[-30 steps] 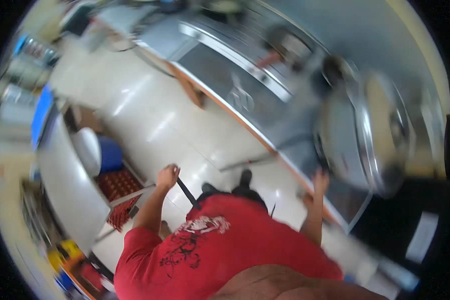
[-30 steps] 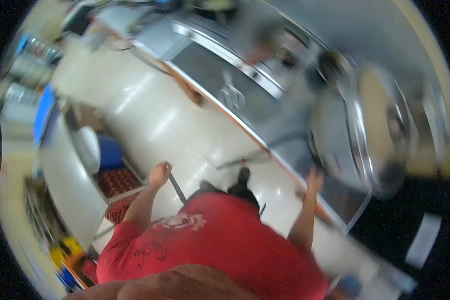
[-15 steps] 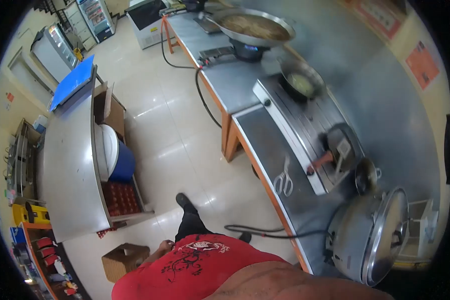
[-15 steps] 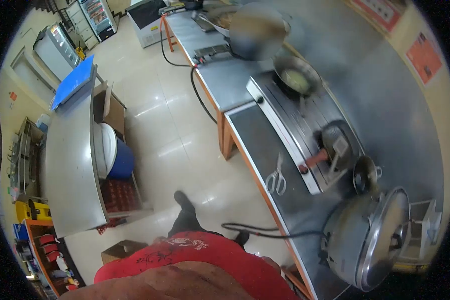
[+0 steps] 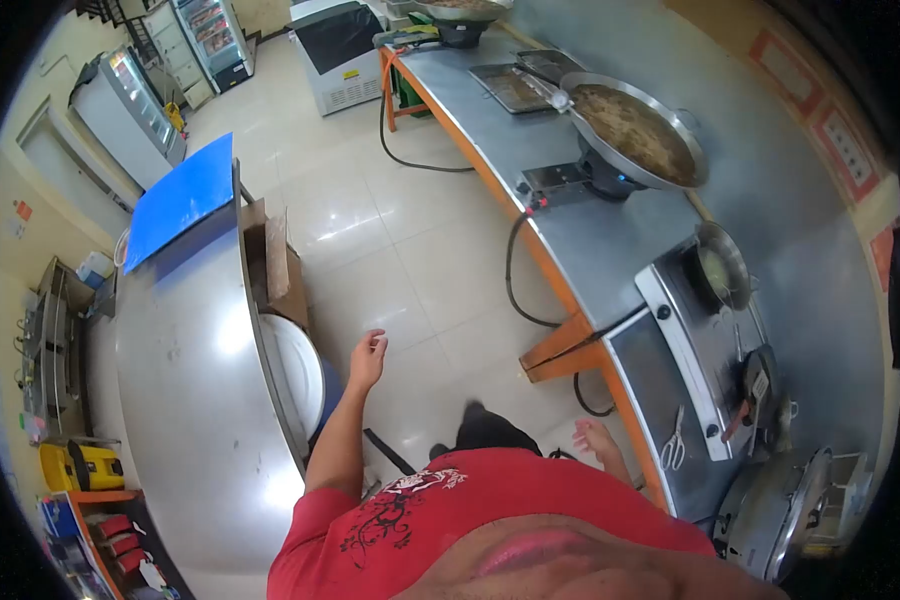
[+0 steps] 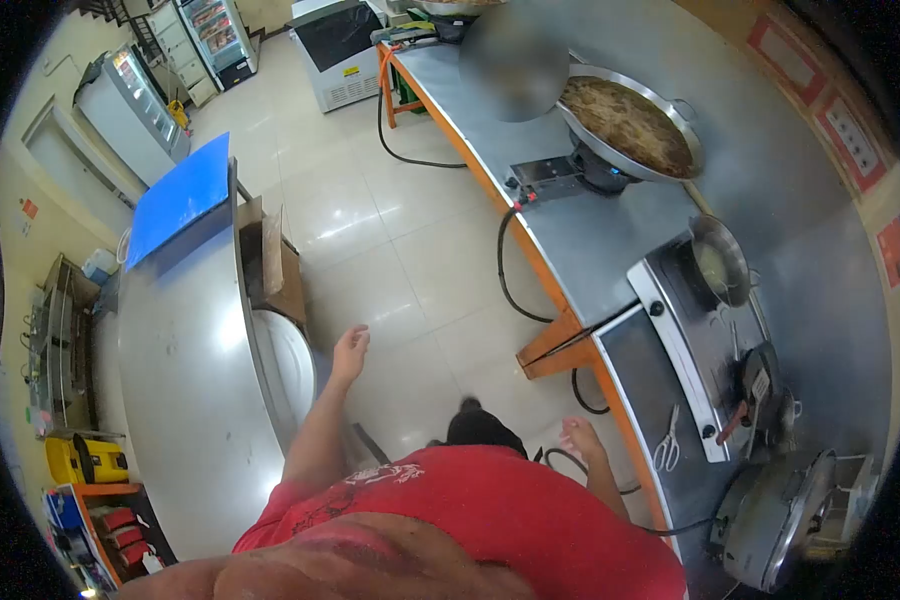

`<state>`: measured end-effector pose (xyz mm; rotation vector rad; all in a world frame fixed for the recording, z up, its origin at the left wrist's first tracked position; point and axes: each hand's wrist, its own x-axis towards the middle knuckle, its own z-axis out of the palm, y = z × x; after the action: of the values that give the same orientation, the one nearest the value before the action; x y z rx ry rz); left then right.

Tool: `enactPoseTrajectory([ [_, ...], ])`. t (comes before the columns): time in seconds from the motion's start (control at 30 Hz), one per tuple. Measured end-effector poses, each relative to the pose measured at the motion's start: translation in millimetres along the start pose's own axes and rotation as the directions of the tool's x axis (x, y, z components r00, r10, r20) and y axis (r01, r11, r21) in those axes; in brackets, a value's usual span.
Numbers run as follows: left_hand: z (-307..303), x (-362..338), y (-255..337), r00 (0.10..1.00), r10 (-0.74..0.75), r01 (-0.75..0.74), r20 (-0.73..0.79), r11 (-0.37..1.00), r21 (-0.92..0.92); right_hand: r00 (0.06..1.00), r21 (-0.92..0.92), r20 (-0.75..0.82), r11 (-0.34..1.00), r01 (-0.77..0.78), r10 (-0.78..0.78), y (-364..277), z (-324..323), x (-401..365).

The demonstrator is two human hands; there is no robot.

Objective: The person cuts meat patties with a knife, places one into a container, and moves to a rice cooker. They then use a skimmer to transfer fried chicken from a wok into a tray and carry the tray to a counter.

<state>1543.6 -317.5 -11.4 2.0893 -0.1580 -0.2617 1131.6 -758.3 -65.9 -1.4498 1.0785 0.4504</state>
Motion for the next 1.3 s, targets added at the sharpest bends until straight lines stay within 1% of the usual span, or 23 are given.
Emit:
enactPoseTrajectory([
  [0.1, 3, 58, -41, 0.998, -0.032, 0.029, 0.045, 0.997, 0.073, 1.0, -0.126, -0.013, 0.992, -0.002, 0.001, -76, 34, 50],
  [0.2, -2, 80, -138, 0.972, -0.176, 0.117, 0.154, 0.937, 0.33, 0.998, -0.178, 0.041, 0.983, -0.036, 0.044, -171, 75, 113],
  [0.23, -13, 78, -164, 0.917, -0.325, 0.263, 0.231, 0.929, 0.262, 0.998, -0.148, 0.063, 0.988, 0.041, -0.032, -212, 90, 143],
  [0.27, -30, 68, -175, 0.939, -0.268, 0.174, 0.216, 0.911, 0.375, 0.992, -0.12, 0.085, 0.987, 0.108, -0.098, -249, 110, 172],
  [0.3, -27, 69, -262, 0.915, -0.291, 0.13, 0.28, 0.869, 0.478, 0.979, -0.015, 0.11, 0.984, 0.176, -0.173, -294, 126, 212],
  [0.33, -44, 63, -272, 0.884, -0.378, 0.193, 0.277, 0.832, 0.52, 0.961, 0.099, 0.131, 0.968, 0.231, -0.243, -335, 148, 246],
  [0.37, -60, 63, -275, 0.852, -0.458, 0.278, 0.253, 0.806, 0.522, 0.968, 0.073, 0.138, 0.977, 0.201, -0.21, -416, 167, 246],
  [0.43, -89, 82, -265, 0.776, -0.604, 0.477, 0.182, 0.751, 0.455, 0.917, 0.204, 0.146, 0.918, 0.34, -0.372, -535, 203, 291],
  [0.47, -99, 98, -258, 0.744, -0.651, 0.553, 0.151, 0.727, 0.406, 0.883, 0.184, 0.158, 0.892, 0.413, -0.442, -591, 211, 322],
  [0.5, -107, 116, -251, 0.719, -0.683, 0.61, 0.129, 0.709, 0.355, 0.849, 0.195, 0.135, 0.854, 0.483, -0.511, -652, 216, 344],
  [0.57, -115, 161, -243, 0.682, -0.726, 0.688, 0.087, 0.678, 0.259, 0.843, 0.234, -0.087, 0.812, 0.535, -0.531, -763, 223, 407],
  [0.67, -118, 251, -237, 0.683, -0.726, 0.708, 0.087, 0.686, 0.167, 0.793, 0.312, -0.412, 0.748, 0.586, -0.449, -886, 197, 528],
  [0.7, -119, 285, -238, 0.692, -0.715, 0.7, 0.097, 0.698, 0.153, 0.795, 0.333, -0.459, 0.753, 0.568, -0.397, -916, 184, 560],
  [0.8, -132, 400, -240, 0.74, -0.657, 0.639, 0.143, 0.753, 0.156, 0.8, 0.454, -0.552, 0.719, 0.526, -0.237, -974, 151, 638],
  [0.9, -155, 533, -233, 0.81, -0.563, 0.536, 0.163, 0.824, 0.183, 0.81, 0.619, -0.586, 0.653, 0.436, 0.015, -1023, 144, 661],
  [1.0, -202, 674, -208, 0.889, -0.439, 0.407, 0.132, 0.888, 0.212, 0.866, 0.739, -0.5, 0.525, 0.422, 0.01, -1041, 138, 679],
  [1.1, -256, 809, -169, 0.947, -0.318, 0.299, 0.052, 0.927, 0.225, 0.848, 0.817, -0.515, 0.371, 0.441, 0.125, -1050, 130, 704],
  [1.13, -271, 852, -155, 0.959, -0.285, 0.276, 0.006, 0.932, 0.235, 0.778, 0.751, -0.604, 0.448, 0.485, 0.17, -1064, 136, 692],
  [1.17, -297, 897, -96, 0.881, -0.47, 0.453, 0.059, 0.873, 0.18, 0.696, 0.674, -0.691, 0.524, 0.521, 0.196, -1077, 141, 682],
  [1.2, -305, 945, -176, 0.983, -0.17, 0.149, 0.067, 0.958, 0.247, 0.441, 0.431, -0.89, 0.524, 0.734, 0.115, -1084, 147, 695],
  [1.23, -311, 983, -167, 0.993, -0.113, 0.104, 0.036, 0.977, 0.187, 0.296, 0.25, -0.954, 0.692, 0.677, 0.055, -1075, 132, 724],
  [1.27, -311, 1033, -175, 0.892, -0.451, 0.452, -0.024, 0.892, 0.022, 0.072, -0.154, -0.977, 0.898, 0.413, -0.2, -1064, 110, 745],
  [1.3, -311, 1072, -196, 0.922, -0.376, 0.386, -0.095, 0.913, 0.135, 0.266, -0.072, -0.958, 0.99, 0.12, -0.102, -1105, 125, 688],
])
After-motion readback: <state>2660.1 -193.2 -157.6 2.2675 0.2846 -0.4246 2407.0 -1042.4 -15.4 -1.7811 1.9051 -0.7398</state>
